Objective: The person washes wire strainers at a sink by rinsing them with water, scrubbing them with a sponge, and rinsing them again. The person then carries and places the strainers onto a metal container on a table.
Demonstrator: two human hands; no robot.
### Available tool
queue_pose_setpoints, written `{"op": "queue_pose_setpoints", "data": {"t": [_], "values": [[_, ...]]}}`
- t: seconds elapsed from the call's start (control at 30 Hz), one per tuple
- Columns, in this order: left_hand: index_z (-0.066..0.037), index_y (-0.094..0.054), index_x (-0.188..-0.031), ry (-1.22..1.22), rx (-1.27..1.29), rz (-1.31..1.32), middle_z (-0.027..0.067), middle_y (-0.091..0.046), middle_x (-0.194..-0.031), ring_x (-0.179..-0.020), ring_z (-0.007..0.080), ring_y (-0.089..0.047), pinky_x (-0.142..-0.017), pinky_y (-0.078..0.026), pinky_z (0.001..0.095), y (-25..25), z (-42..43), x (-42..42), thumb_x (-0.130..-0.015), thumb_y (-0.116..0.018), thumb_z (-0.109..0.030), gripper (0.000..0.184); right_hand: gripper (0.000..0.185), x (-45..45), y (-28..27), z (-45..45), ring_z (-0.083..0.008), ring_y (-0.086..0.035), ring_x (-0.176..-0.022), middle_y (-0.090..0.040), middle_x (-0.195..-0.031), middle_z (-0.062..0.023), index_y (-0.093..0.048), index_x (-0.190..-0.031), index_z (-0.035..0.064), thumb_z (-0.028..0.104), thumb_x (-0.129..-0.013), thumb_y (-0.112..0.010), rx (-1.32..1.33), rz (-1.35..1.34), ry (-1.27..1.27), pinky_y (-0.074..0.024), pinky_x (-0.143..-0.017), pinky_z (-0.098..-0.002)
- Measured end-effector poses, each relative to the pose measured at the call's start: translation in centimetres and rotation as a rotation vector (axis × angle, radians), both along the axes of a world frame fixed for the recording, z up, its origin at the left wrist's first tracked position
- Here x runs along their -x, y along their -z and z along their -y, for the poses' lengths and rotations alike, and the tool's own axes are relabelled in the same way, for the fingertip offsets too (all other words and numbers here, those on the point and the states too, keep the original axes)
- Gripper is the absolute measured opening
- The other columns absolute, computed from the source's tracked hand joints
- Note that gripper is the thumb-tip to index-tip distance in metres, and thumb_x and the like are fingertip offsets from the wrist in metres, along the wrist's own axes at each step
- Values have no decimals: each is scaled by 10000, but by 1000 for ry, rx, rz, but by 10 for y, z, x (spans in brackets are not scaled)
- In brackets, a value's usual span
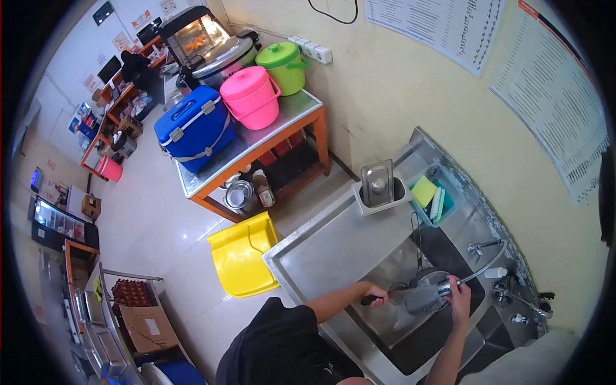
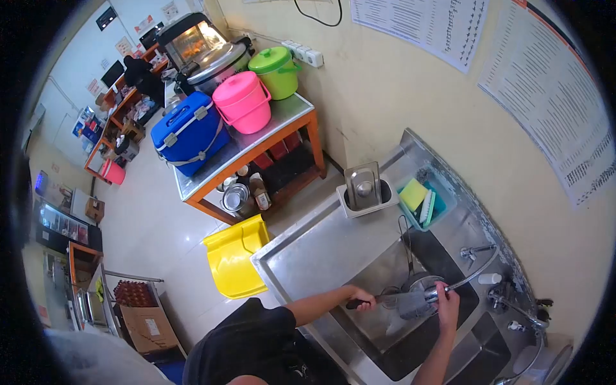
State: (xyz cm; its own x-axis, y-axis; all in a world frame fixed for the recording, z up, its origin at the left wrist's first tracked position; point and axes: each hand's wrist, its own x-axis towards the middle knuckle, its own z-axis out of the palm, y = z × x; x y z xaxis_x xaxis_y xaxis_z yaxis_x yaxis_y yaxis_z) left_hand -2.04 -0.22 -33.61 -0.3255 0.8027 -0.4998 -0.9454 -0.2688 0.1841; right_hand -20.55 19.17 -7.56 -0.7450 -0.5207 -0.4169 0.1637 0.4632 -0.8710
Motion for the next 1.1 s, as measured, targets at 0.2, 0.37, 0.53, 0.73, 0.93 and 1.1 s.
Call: {"op": "queue_pose_setpoints", "data": {"t": [0.2, 0.37, 0.53, 0.73, 0.93, 1.1], "values": [[-19, -534, -1269, 17, 988, -620, 153, -659, -882, -743, 306, -657, -666, -547, 436, -28, -7, -14, -917, -504, -168, 384, 305, -9, -1, 15, -59, -583, -769, -630, -885, 33, -706, -1139, 80, 327, -979, -630, -15, 23, 58, -441, -614, -222], [-63, -381, -1481, -7, 1145, -1018, 240, -513, -1400, -1257, 400, -524, -1057, -420, 475, -12, -28, -6, -894, -558, -154, 620, 296, -1, 33, 28, -42, -548, -767, -658, -921, 48, -719, -1135, 56, 289, -965, -653, -39, -147, 137, -413, -625, -206], [-48, -499, -1362, -61, 1281, -1012, 232, -631, -1200, -1102, 361, -622, -934, -490, 477, 35, -28, 1, -914, -537, -127, 456, 329, 7, 52, 23, -78, -591, -770, -684, -821, -8, -728, -1090, 46, 337, -950, -664, -170, -382, 174, -478, -690, -254], [-55, -514, -1318, -39, 725, -431, 163, -631, -991, -814, 229, -675, -632, -573, 368, 19, -9, 7, -950, -567, -181, 393, 307, -15, 10, 26, -71, -609, -792, -668, -886, 12, -713, -1118, 77, 334, -987, -610, -29, -98, 112, -513, -686, -248], [-72, -457, -1387, -108, 627, -419, 127, -633, -965, -751, 210, -669, -551, -557, 329, -10, 14, -5, -913, -590, -148, 498, 307, -19, 6, 30, -67, -610, -806, -661, -910, 12, -703, -1127, 81, 334, -1005, -581, 5, -47, 118, -514, -677, -238], [-28, -525, -1300, 125, 930, -565, 176, -671, -921, -721, 270, -692, -655, -577, 412, -67, 17, -24, -910, -557, -280, 466, 306, -17, 12, 34, -66, -604, -770, -652, -884, 14, -703, -1121, 71, 328, -1005, -586, 83, 5, 137, -511, -673, -230]]}}
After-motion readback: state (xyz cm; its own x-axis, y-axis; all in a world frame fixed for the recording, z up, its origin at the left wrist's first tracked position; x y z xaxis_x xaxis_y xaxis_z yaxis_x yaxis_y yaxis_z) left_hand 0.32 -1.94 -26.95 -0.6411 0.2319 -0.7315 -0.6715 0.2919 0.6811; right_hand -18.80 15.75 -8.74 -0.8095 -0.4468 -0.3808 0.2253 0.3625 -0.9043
